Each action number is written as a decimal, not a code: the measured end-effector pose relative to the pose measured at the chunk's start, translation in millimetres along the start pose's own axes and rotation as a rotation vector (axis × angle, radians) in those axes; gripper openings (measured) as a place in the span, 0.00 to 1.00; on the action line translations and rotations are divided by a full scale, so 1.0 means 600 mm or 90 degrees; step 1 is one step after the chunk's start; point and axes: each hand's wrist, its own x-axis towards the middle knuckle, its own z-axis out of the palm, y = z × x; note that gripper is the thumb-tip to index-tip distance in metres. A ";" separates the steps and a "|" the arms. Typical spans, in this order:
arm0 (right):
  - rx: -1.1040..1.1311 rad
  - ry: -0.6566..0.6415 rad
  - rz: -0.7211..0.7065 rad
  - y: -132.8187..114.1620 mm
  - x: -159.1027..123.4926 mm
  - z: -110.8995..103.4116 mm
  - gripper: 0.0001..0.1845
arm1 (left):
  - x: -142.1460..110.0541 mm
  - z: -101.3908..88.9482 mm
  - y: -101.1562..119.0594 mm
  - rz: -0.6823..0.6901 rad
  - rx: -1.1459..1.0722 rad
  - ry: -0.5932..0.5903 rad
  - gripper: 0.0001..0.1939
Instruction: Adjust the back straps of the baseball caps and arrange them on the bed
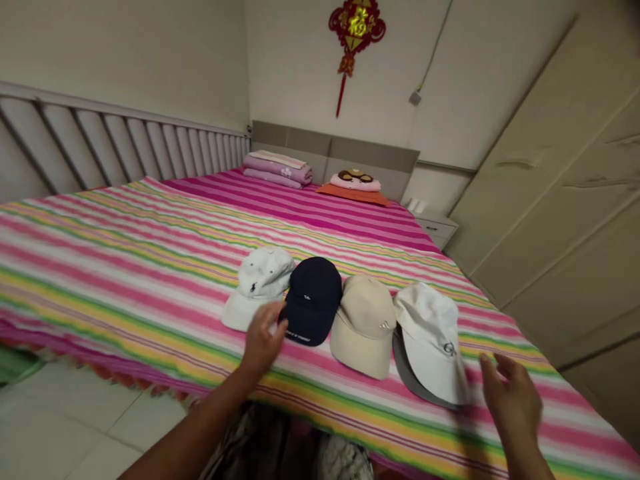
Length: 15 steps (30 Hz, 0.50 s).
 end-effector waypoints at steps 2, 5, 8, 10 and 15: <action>0.017 0.012 0.034 0.000 -0.016 -0.005 0.24 | 0.044 -0.028 -0.034 -0.094 0.102 0.111 0.27; 0.078 -0.009 0.033 -0.018 -0.050 0.001 0.22 | 0.098 -0.051 -0.078 -0.231 0.180 0.087 0.46; 0.143 -0.055 -0.004 -0.045 -0.090 0.023 0.25 | 0.132 -0.051 -0.102 -0.310 0.117 0.009 0.35; 0.176 -0.075 -0.046 -0.060 -0.119 0.041 0.26 | 0.142 -0.051 -0.108 -0.322 0.070 -0.005 0.17; 0.330 -0.208 -0.124 -0.085 -0.181 0.084 0.23 | 0.109 -0.082 -0.082 -0.311 -0.007 0.087 0.09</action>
